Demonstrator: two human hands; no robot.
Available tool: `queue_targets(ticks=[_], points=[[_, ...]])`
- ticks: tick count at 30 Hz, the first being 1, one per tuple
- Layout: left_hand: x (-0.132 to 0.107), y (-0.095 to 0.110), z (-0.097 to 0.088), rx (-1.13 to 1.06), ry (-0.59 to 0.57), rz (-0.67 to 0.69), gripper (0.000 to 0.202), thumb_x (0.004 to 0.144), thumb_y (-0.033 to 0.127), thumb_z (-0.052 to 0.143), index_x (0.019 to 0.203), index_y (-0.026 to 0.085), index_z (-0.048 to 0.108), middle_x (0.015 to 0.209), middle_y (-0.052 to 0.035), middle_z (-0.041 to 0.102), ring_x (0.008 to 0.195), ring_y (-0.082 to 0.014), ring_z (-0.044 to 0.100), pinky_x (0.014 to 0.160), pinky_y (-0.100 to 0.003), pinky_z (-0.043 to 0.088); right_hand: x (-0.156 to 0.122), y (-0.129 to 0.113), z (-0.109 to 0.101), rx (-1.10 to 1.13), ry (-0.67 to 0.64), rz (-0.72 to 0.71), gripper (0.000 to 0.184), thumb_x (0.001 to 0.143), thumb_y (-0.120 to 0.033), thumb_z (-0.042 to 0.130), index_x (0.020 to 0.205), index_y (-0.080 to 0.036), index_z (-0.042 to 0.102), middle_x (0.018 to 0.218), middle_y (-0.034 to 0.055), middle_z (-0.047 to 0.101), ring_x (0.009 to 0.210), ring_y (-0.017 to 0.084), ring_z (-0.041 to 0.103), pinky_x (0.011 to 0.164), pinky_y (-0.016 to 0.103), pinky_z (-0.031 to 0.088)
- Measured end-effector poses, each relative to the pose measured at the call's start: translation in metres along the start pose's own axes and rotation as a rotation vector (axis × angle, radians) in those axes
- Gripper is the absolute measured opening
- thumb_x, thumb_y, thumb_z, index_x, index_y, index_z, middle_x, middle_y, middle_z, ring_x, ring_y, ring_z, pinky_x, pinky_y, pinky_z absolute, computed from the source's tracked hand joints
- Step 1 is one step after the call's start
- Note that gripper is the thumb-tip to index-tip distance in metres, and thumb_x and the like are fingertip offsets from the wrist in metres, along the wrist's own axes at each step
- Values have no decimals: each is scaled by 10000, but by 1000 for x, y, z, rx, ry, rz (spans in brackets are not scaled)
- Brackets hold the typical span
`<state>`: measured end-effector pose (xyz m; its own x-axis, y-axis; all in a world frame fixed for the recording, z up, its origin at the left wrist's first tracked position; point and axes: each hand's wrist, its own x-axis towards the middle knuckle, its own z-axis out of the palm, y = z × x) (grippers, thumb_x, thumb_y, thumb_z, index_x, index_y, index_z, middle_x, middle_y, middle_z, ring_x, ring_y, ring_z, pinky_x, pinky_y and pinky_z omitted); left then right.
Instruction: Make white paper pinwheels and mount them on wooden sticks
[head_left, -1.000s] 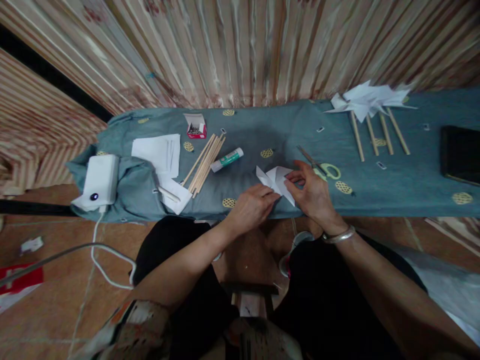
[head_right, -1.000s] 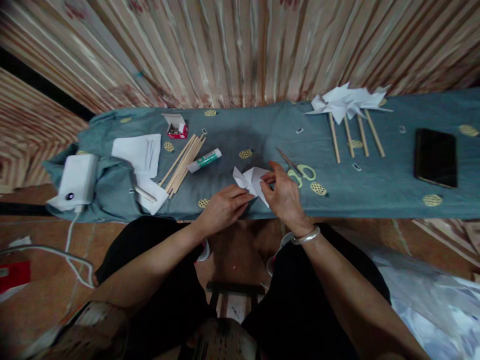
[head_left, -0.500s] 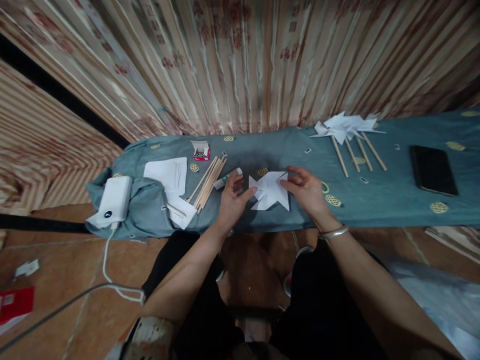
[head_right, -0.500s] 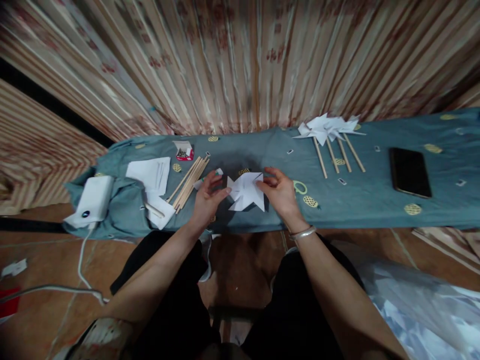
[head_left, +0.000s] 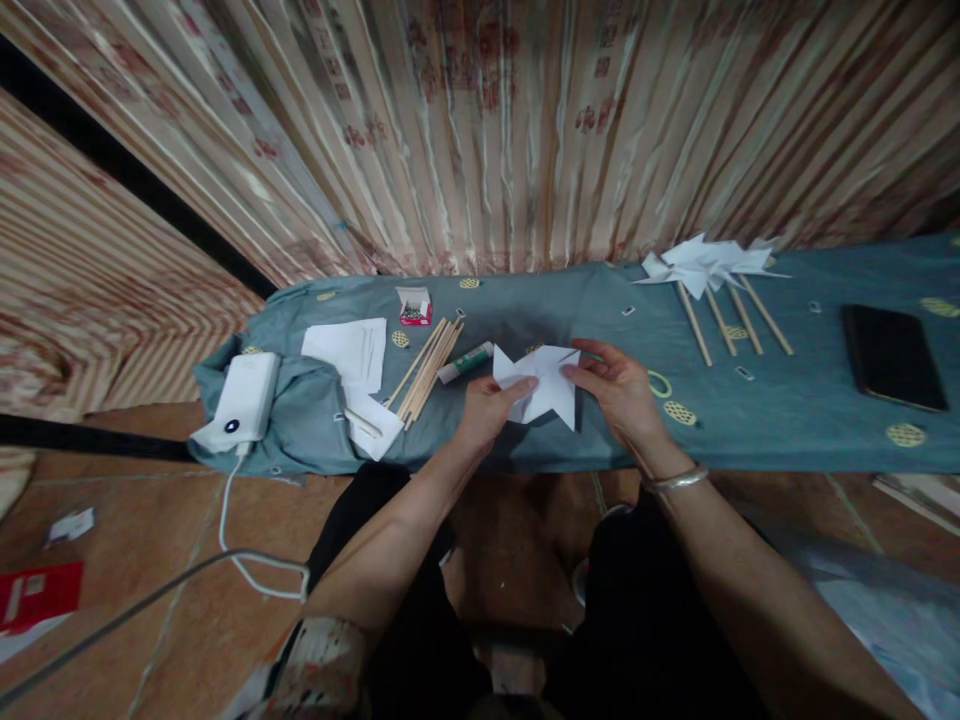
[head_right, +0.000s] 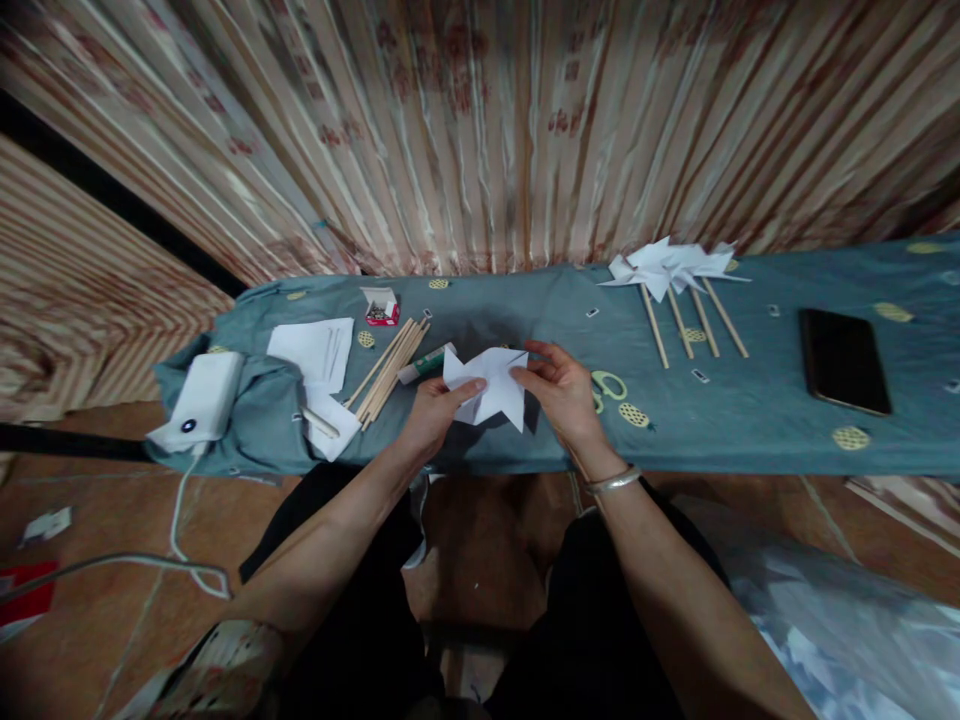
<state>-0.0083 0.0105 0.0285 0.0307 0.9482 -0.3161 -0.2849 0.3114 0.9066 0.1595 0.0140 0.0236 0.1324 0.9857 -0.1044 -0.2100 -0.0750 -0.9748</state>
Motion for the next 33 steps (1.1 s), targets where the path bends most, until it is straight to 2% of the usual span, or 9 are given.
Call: queue_targets(ticks=[7,12,19,24,29,33], points=[[2,-4,-3,19,17,44,224,576,329,842,659,149,739,636,-21,687,571,-135,568,589,-262,402,-4,-2,2,-9,-32,30,533,572,-368,871,1030,-233,635,768,-15,724,687,179,684,672,335,561],[-1,-3,-2,-6,-2,83,194,612,311,817,679,154,726,672,-23,698,604,-141,584,637,-275,444,-7,4,7,-43,-32,34,558,588,-421,865,1053,-227,626,796,5,741,699,205,694,680,360,572],[1,1,-5,63,48,77,130,684,300,766,718,181,727,737,-31,731,686,-186,642,679,-306,494,-15,6,17,-43,-32,104,634,591,-447,862,1120,-208,607,822,31,763,751,233,720,723,375,582],[2,2,-4,70,40,60,199,673,338,792,780,174,754,775,-38,749,740,-201,668,676,-300,499,-14,7,19,24,-121,114,531,624,-420,840,1075,-232,632,864,26,771,828,240,732,812,401,582],[-1,7,-3,45,6,16,254,654,371,816,777,154,765,776,-61,755,741,-210,675,684,-305,499,-11,6,13,46,-103,93,511,602,-382,859,1040,-221,649,859,27,774,820,236,731,808,395,582],[0,11,-6,104,-15,18,239,581,303,852,729,139,760,735,-57,745,719,-209,666,677,-306,496,-11,5,11,33,-116,80,538,577,-375,876,1038,-217,648,842,23,774,764,226,727,758,383,586]])
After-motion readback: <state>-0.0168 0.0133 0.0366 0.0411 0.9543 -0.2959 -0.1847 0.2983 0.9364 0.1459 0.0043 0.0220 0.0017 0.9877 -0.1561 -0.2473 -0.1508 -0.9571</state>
